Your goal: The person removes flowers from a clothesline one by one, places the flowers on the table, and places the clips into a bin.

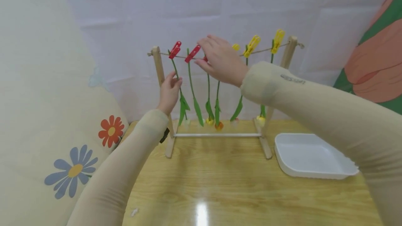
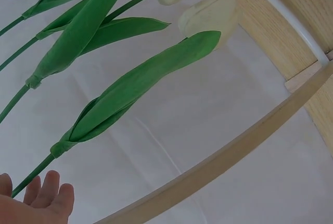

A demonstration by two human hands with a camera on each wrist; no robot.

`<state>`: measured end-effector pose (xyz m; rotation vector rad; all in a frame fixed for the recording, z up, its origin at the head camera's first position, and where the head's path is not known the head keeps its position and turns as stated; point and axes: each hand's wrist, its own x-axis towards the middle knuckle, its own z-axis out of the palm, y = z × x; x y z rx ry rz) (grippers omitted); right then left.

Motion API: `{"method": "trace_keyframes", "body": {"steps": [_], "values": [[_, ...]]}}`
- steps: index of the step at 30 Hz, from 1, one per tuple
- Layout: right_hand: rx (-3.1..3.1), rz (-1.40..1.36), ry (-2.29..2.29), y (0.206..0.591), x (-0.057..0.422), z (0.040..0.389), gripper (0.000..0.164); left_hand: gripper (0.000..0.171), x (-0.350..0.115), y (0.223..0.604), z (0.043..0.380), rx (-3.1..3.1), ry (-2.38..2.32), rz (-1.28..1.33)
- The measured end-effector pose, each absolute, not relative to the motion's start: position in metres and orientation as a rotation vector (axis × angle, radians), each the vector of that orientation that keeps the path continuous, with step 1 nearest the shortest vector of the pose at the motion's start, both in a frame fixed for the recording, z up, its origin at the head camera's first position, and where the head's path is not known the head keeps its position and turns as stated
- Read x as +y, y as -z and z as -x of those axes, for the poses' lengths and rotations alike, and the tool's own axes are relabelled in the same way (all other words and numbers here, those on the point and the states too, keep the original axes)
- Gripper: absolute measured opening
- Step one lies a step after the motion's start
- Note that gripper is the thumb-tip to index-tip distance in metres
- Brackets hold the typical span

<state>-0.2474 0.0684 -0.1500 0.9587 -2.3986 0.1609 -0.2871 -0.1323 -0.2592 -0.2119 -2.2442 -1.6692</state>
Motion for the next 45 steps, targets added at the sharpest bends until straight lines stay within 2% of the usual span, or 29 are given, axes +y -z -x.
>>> {"method": "trace_keyframes", "body": {"steps": [22,39,45], "values": [[-2.564,-0.909,-0.081,0.119,0.024,0.266,0.057,0.035,-0.139,0.257,0.289,-2.206,1.684,0.162],[-2.523,-0.874,0.131,0.119,-0.002,0.272,0.04,0.029,-0.146,0.261,0.284,-2.238,1.693,0.147],[-2.457,-0.844,0.285,0.12,-0.002,0.274,0.041,0.028,-0.145,0.262,0.281,-2.228,1.68,0.146]]}}
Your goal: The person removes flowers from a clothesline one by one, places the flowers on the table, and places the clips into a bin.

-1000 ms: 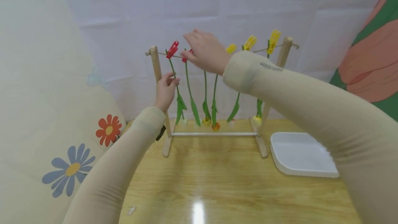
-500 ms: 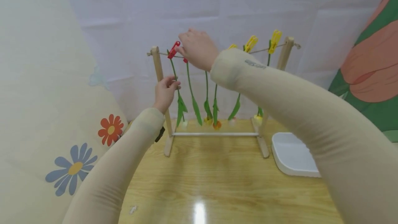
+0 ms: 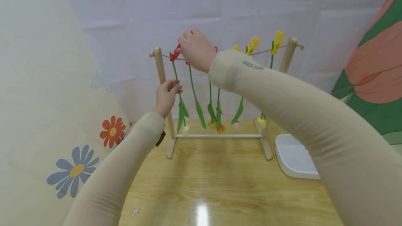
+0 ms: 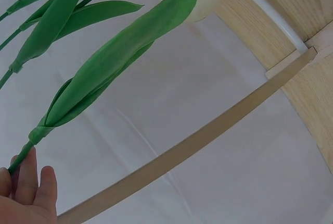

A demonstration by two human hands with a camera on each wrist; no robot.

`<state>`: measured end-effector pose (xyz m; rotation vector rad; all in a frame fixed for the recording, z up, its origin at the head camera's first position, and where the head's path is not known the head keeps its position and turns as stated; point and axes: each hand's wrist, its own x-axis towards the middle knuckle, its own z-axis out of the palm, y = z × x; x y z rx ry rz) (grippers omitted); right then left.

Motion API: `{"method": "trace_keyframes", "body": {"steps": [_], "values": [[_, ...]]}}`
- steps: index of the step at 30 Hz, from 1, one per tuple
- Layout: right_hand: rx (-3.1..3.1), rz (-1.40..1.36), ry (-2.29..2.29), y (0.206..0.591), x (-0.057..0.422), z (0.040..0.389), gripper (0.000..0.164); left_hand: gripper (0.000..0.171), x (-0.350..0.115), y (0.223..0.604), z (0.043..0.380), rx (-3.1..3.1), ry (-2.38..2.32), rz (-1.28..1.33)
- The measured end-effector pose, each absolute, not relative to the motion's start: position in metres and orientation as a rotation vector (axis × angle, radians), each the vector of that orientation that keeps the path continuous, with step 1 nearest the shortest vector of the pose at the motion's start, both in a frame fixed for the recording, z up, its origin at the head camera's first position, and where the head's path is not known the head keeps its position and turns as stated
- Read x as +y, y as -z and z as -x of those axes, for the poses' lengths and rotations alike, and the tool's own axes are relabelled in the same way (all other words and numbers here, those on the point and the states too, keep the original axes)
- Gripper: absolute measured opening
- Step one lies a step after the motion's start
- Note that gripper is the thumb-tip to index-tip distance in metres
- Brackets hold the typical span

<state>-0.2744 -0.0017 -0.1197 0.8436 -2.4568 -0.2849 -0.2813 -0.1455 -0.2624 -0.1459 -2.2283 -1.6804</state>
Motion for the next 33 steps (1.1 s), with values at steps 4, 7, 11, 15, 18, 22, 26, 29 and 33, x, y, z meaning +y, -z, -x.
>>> {"method": "trace_keyframes", "body": {"steps": [4,7,11,15,18,22,26,29,33], "values": [[-2.45,-0.804,0.278,0.1205,0.0001,0.2751,0.042,0.028,-0.146,0.2626,0.2795,-2.236,1.656,0.16],[-2.453,-0.785,0.3,0.123,-0.0003,0.2746,0.041,0.028,-0.1468,0.2631,0.2783,-2.248,1.647,0.168],[-2.457,-0.771,0.263,0.1271,-0.0016,0.2738,0.04,0.028,-0.1473,0.264,0.2776,-2.25,1.648,0.162],[-2.479,-0.757,0.169,0.1283,-0.0026,0.2714,0.037,0.028,-0.1467,0.2644,0.2782,-2.24,1.652,0.146],[-2.511,-0.744,0.096,0.1279,-0.0041,0.2701,0.033,0.028,-0.1466,0.2634,0.2794,-2.241,1.661,0.135],[-2.531,-0.76,-0.018,0.1286,-0.0051,0.27,0.028,0.028,-0.1474,0.2624,0.2807,-2.233,1.679,0.135],[-2.502,-0.823,-0.153,0.1286,-0.0035,0.272,0.022,0.028,-0.149,0.2624,0.2805,-2.239,1.681,0.137],[-2.463,-0.857,-0.254,0.1259,-0.0014,0.2733,0.021,0.029,-0.1504,0.2623,0.2794,-2.25,1.68,0.134],[-2.386,-0.884,-0.367,0.1212,0.0034,0.2726,0.021,0.029,-0.1518,0.2619,0.2775,-2.261,1.671,0.131]]}}
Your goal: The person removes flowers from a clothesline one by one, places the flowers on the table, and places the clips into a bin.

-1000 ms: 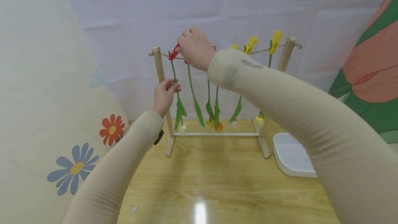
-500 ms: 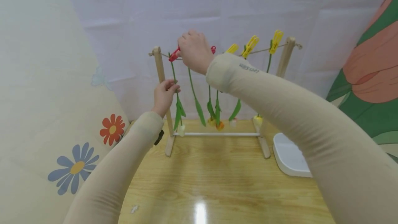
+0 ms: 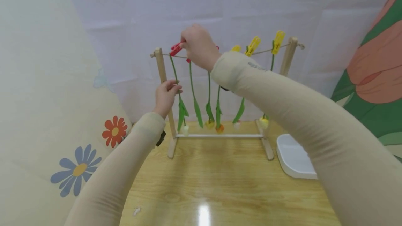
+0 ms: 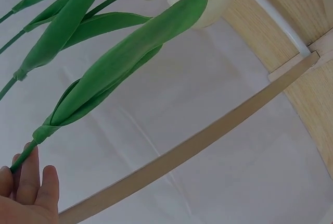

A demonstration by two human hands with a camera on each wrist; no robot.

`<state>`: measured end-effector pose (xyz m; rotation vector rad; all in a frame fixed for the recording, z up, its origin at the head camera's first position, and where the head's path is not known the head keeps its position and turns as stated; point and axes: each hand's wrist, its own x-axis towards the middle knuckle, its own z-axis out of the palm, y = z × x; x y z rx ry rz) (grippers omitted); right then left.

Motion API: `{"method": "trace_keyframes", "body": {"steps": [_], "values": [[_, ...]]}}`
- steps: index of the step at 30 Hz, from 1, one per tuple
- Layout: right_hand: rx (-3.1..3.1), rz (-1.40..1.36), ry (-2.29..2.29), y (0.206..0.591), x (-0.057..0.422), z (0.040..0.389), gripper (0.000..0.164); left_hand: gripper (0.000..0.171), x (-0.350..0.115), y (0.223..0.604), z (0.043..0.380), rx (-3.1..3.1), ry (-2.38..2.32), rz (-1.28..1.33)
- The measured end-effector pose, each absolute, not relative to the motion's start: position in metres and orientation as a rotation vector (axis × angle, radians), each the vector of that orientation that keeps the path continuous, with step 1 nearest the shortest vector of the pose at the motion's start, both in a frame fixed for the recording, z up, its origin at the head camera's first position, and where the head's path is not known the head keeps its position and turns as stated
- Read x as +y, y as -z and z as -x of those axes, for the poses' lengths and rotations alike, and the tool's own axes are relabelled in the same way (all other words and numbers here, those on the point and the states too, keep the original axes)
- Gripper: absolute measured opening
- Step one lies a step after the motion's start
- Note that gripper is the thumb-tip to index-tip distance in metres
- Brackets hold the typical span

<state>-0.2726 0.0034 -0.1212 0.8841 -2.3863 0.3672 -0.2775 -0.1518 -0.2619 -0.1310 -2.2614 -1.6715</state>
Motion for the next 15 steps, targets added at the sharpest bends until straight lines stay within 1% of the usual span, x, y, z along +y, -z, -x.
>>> {"method": "trace_keyframes", "body": {"steps": [5,9,15], "values": [[-2.318,-0.912,-0.456,0.12,0.014,0.269,0.02,0.03,-0.151,0.263,0.275,-2.271,1.686,0.134],[-2.328,-0.883,-0.468,0.119,0.025,0.268,0.022,0.03,-0.151,0.267,0.273,-2.277,1.692,0.139],[-2.333,-0.85,-0.433,0.119,0.039,0.262,0.028,0.029,-0.154,0.274,0.269,-2.292,1.668,0.151]]}}
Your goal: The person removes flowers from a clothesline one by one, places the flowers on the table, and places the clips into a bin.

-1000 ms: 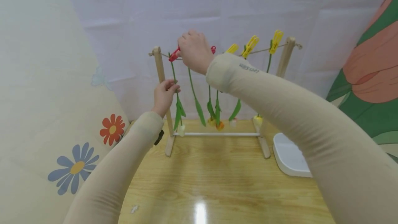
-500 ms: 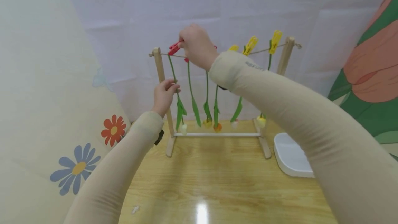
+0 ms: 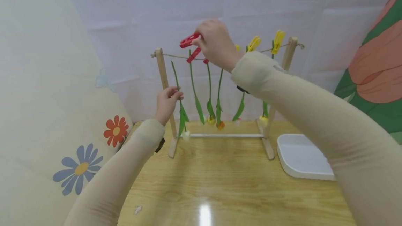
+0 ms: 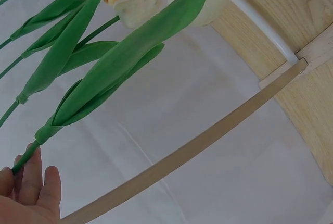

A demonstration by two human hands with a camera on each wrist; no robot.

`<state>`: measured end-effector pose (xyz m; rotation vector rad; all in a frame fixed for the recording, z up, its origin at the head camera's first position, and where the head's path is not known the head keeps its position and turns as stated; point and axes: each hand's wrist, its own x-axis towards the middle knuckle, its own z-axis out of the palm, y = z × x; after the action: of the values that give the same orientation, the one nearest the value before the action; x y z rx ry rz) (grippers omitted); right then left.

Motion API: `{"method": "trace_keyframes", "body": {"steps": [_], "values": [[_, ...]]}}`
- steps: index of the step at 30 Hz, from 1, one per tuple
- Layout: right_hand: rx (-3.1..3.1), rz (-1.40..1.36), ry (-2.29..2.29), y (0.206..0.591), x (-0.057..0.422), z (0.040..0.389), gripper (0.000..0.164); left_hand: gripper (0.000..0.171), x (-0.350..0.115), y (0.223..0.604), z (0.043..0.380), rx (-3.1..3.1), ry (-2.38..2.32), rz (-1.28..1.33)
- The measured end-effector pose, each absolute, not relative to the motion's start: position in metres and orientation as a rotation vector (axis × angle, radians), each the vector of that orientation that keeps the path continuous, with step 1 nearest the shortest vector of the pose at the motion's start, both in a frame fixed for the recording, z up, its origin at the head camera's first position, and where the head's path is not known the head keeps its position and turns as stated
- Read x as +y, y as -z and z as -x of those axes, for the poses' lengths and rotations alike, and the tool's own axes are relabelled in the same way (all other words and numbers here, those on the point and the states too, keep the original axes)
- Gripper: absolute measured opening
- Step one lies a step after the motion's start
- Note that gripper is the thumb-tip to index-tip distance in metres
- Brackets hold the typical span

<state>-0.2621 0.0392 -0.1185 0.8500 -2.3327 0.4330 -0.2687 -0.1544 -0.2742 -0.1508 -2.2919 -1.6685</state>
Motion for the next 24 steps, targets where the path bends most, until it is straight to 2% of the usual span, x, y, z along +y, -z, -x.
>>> {"method": "trace_keyframes", "body": {"steps": [15,24], "values": [[-2.268,-0.867,-0.536,0.144,0.056,0.252,0.033,0.029,-0.161,0.286,0.264,-2.287,1.66,0.145],[-2.235,-0.897,-0.588,0.16,0.071,0.245,0.03,0.028,-0.162,0.291,0.26,-2.292,1.646,0.163]]}}
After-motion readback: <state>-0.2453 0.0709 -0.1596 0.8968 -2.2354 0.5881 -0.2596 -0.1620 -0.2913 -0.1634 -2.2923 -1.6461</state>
